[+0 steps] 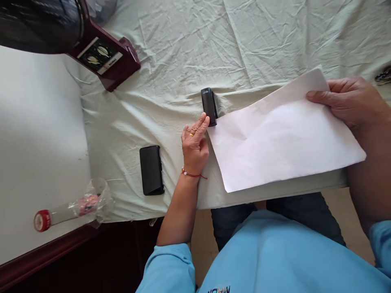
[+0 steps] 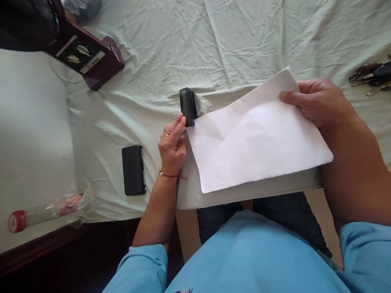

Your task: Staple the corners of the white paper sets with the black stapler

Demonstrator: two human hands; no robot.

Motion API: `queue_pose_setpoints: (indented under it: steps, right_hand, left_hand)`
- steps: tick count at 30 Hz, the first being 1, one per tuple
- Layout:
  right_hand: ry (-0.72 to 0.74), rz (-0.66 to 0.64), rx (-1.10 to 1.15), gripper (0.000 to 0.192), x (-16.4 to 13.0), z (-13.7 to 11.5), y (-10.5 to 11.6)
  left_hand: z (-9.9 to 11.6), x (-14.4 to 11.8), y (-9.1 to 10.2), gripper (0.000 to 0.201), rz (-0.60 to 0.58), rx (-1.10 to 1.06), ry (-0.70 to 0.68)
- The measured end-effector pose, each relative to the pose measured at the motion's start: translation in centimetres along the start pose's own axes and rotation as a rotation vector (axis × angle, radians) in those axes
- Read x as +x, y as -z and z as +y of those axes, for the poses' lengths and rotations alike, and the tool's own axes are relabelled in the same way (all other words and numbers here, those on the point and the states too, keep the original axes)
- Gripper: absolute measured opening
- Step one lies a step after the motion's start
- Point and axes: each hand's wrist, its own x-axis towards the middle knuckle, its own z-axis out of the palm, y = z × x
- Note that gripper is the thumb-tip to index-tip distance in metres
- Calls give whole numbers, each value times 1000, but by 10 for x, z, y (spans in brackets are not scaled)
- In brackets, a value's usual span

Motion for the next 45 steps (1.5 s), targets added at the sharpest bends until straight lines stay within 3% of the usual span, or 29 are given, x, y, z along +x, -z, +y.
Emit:
queue_pose_setpoints:
  steps: [4, 8, 12, 15, 19, 23, 26, 34, 36, 40, 45]
  right_hand:
    - [-16, -268, -15, 65, -1, 9, 1]
    - [-8, -433, 17, 67, -8, 10, -8]
    - [126, -263, 167, 52, -16, 2, -19]
    - [246, -122, 256, 44, -13, 2, -21]
    - [387, -28, 281, 41, -2, 9, -22]
    - [431, -29, 302, 41, 2, 12, -27]
    - [433, -55, 316, 38, 1, 11, -30]
    - [406, -196, 200, 49, -2, 13, -30]
    - [407, -175, 166, 45, 0, 15, -30]
    - [423, -108, 216, 39, 3, 16, -30]
    - [408, -112, 254, 43, 3, 12, -31]
  left_hand:
    - [-13, -2, 1, 51, 56, -311, 91]
    - [-12, -3, 4, 58, 173, -422, 252]
    - [4, 3, 10, 51, 284, -632, 440]
    - [14, 7, 13, 59, 257, -849, 518]
    - [16, 6, 11, 70, 192, -863, 506]
    - [17, 4, 12, 47, 118, -766, 507]
    - [18, 4, 15, 53, 103, -669, 510]
    - [12, 6, 19, 69, 285, -544, 497]
    - [12, 6, 19, 69, 280, -577, 502]
    - [13, 7, 18, 50, 180, -672, 494]
    - [11, 7, 18, 58, 194, -621, 529]
